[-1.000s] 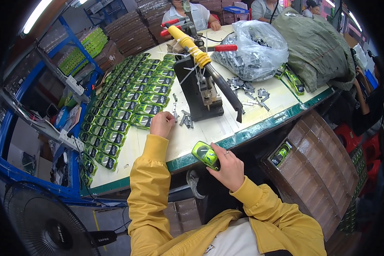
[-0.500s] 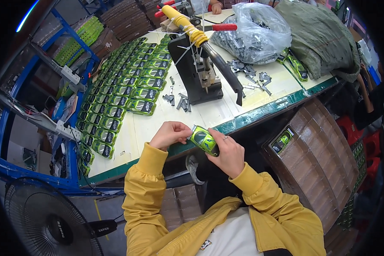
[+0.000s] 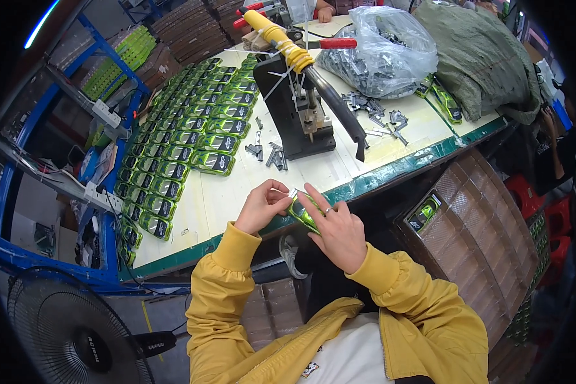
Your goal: The person assembles toy cars by inserting clear window pieces into car shells by hand, holding the car shells under an air nozzle, and placing the assembled cars into slots in a compartment tray.
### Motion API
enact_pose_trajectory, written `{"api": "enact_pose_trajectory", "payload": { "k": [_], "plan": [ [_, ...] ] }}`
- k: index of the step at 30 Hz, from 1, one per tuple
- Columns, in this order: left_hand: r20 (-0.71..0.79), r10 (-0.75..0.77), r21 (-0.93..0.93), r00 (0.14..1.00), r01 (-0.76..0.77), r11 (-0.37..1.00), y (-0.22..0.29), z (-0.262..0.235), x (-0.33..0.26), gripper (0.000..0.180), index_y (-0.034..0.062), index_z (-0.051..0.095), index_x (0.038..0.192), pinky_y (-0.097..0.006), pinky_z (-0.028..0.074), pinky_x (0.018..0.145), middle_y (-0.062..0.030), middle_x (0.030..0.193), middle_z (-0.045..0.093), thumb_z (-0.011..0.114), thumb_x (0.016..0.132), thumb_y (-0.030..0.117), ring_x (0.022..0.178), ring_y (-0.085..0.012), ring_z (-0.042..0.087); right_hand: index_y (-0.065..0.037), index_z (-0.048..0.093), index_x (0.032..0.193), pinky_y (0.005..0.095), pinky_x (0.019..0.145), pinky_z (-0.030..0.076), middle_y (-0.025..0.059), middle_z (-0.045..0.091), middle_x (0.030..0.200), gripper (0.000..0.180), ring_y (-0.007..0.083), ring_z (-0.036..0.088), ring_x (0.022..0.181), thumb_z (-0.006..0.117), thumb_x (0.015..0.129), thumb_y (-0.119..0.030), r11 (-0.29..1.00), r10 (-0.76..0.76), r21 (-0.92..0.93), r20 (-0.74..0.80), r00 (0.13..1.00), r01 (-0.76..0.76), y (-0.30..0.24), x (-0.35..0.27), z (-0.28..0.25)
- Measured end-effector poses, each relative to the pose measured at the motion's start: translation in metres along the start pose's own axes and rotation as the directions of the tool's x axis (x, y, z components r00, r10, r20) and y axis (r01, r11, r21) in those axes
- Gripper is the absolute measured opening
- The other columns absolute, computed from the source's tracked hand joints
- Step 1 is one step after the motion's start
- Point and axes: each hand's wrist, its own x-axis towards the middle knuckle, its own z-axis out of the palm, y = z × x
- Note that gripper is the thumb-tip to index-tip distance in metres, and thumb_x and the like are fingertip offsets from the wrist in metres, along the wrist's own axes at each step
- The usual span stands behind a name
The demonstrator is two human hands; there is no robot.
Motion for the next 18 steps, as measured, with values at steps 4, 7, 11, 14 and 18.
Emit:
{"api": "enact_pose_trajectory", "payload": {
  "k": [4, 7, 11, 14, 18],
  "plan": [
    [0.008, -0.01, -0.014, 1.0, 0.01, 1.0, -0.004, -0.005, -0.001, 0.021, 0.0005, 0.045, 0.091, -0.02, 0.046, 0.055, -0.0075, 0.074, 0.057, 0.059, 0.076, 0.005, 0.066, -0.01, 0.055, -0.017, 0.034, 0.125, 0.027, 0.049, 0.043, -0.0038, 0.034, 0.128, 0.075, 0.0224, 0.046, 0.074, 0.067, 0.057, -0.014, 0.995, -0.097, -0.036, -0.053, 0.994, 0.095, 0.001, 0.003, 0.002],
    [0.017, 0.006, -0.078, 1.0, -0.004, 0.997, -0.006, -0.005, 0.001, 0.021, 0.0011, 0.043, 0.09, -0.02, 0.046, 0.056, -0.0068, 0.075, 0.055, 0.058, 0.076, 0.004, 0.066, -0.0098, 0.054, -0.018, 0.036, 0.123, 0.0253, 0.053, 0.045, -0.0058, 0.036, 0.126, 0.069, 0.0216, 0.047, 0.075, 0.065, 0.061, -0.018, 0.951, -0.155, -0.272, -0.013, 0.988, 0.146, 0.002, 0.011, 0.017],
    [-0.058, 0.044, -0.119, 0.997, -0.05, 0.992, -0.01, 0.001, -0.013, 0.019, 0.0027, 0.04, 0.086, -0.018, 0.044, 0.053, -0.0056, 0.074, 0.053, 0.055, 0.076, 0.0, 0.064, -0.0079, 0.052, -0.018, 0.036, 0.123, 0.0239, 0.052, 0.046, -0.0072, 0.038, 0.125, 0.067, 0.0207, 0.046, 0.072, 0.065, 0.062, -0.017, 0.974, -0.202, -0.109, -0.008, 0.979, 0.2, 0.009, 0.009, 0.011],
    [-0.078, 0.074, -0.126, 0.994, -0.083, 0.989, 0.003, 0.01, -0.025, 0.019, 0.0037, 0.038, 0.083, -0.018, 0.043, 0.052, -0.0057, 0.073, 0.053, 0.055, 0.075, -0.001, 0.062, -0.0077, 0.051, -0.016, 0.035, 0.123, 0.0239, 0.053, 0.045, -0.0046, 0.036, 0.127, 0.067, 0.0207, 0.047, 0.065, 0.064, 0.063, -0.017, 0.978, -0.208, -0.013, 0.009, 0.978, 0.208, 0.007, 0.002, 0.002],
    [-0.073, 0.127, -0.021, 0.989, -0.129, 0.991, 0.017, 0.016, -0.031, 0.023, 0.0048, 0.035, 0.079, -0.019, 0.042, 0.051, -0.0055, 0.071, 0.054, 0.057, 0.074, 0.0, 0.059, -0.0067, 0.05, -0.014, 0.034, 0.124, 0.024, 0.053, 0.045, -0.0031, 0.034, 0.129, 0.067, 0.0195, 0.046, 0.059, 0.064, 0.064, -0.017, 0.975, -0.215, 0.058, -0.023, 0.976, 0.216, 0.007, -0.007, -0.006]
  ]
}}
